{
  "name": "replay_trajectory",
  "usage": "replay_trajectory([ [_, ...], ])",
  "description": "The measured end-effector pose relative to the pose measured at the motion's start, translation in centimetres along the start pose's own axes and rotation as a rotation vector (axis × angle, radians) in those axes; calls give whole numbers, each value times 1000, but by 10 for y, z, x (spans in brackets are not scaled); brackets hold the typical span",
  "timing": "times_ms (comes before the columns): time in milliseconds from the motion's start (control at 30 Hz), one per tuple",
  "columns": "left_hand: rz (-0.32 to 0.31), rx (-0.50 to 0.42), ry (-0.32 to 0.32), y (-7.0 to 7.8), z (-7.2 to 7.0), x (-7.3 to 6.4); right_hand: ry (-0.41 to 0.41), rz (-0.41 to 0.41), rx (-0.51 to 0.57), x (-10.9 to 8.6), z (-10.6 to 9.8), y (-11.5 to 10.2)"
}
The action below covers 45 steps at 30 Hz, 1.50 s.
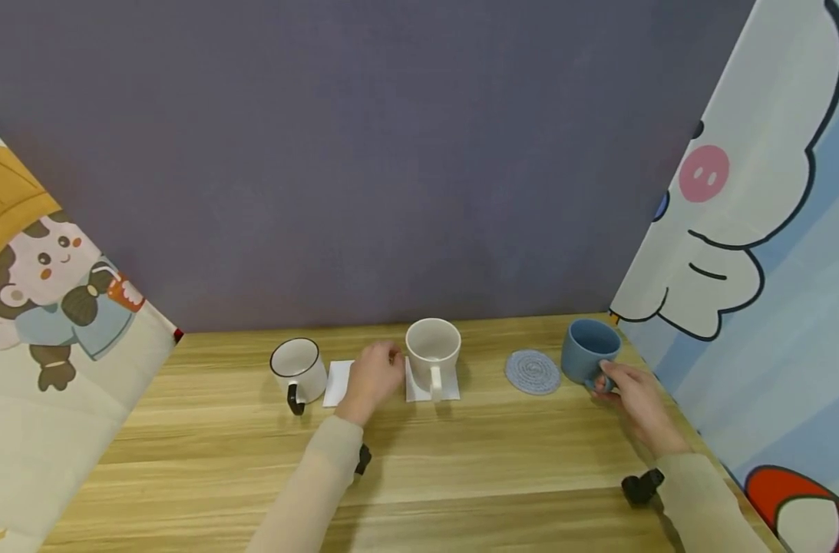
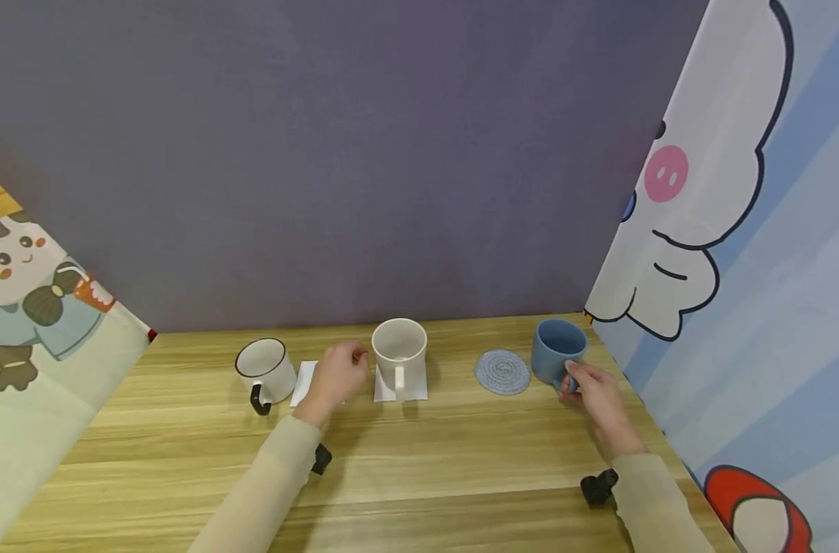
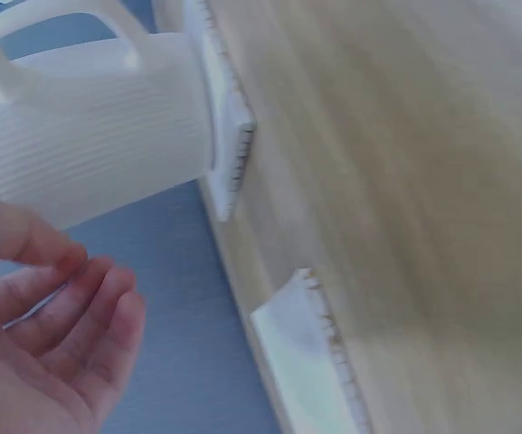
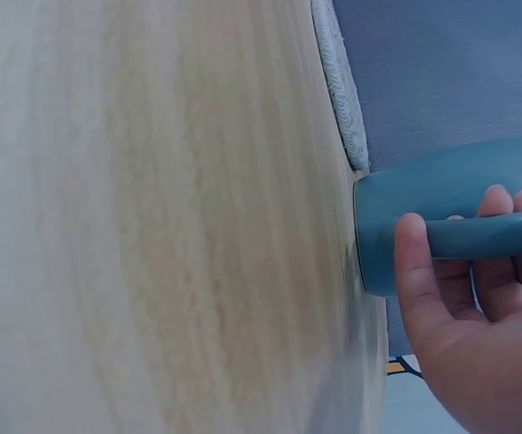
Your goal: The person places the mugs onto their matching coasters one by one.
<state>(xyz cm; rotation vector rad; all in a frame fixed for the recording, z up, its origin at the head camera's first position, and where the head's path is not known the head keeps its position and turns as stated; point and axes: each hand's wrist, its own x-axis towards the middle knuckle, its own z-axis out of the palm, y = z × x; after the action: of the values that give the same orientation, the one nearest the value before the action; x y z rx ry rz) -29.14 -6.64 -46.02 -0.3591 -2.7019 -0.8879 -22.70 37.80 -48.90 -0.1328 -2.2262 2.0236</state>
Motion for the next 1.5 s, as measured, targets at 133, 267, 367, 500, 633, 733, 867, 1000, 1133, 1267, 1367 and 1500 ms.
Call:
replay_trajectory([
  [133, 12, -3, 85, 8, -9, 2, 1, -6, -16, 1, 0, -2],
  [267, 27, -25, 114, 14, -16, 3, -5, 0, -11, 1, 1, -3],
  [367, 67, -30, 145, 19, -20, 3, -10, 8, -9, 0, 1, -4],
  [500, 129, -4, 230, 26, -24, 3, -13, 14, -17, 0, 0, -4],
  [633, 158, 15, 292, 34, -28, 5, -7, 19, -24, 1, 0, -3],
  [733, 188, 23, 309, 41, -31, 6, -1, 22, -22, 2, 0, -1],
  [867, 241, 47, 315, 49, -34, 6, 5, 22, -15, 2, 0, 0],
  [1000, 264, 90, 250, 55, -36, 5, 1, 16, 2, 1, 1, 0],
  [1133, 263, 134, 116, 60, -37, 3, -3, 8, 12, 0, 2, 0],
  [1267, 257, 140, 21, 65, -38, 1, 0, -2, 0, -1, 3, -1],
  [1367, 246, 147, -20, 69, -38, -2, 5, -9, 0, -1, 4, 0],
  [1500, 240, 150, -59, 75, -37, -4, 9, -16, 3, -2, 4, 0],
])
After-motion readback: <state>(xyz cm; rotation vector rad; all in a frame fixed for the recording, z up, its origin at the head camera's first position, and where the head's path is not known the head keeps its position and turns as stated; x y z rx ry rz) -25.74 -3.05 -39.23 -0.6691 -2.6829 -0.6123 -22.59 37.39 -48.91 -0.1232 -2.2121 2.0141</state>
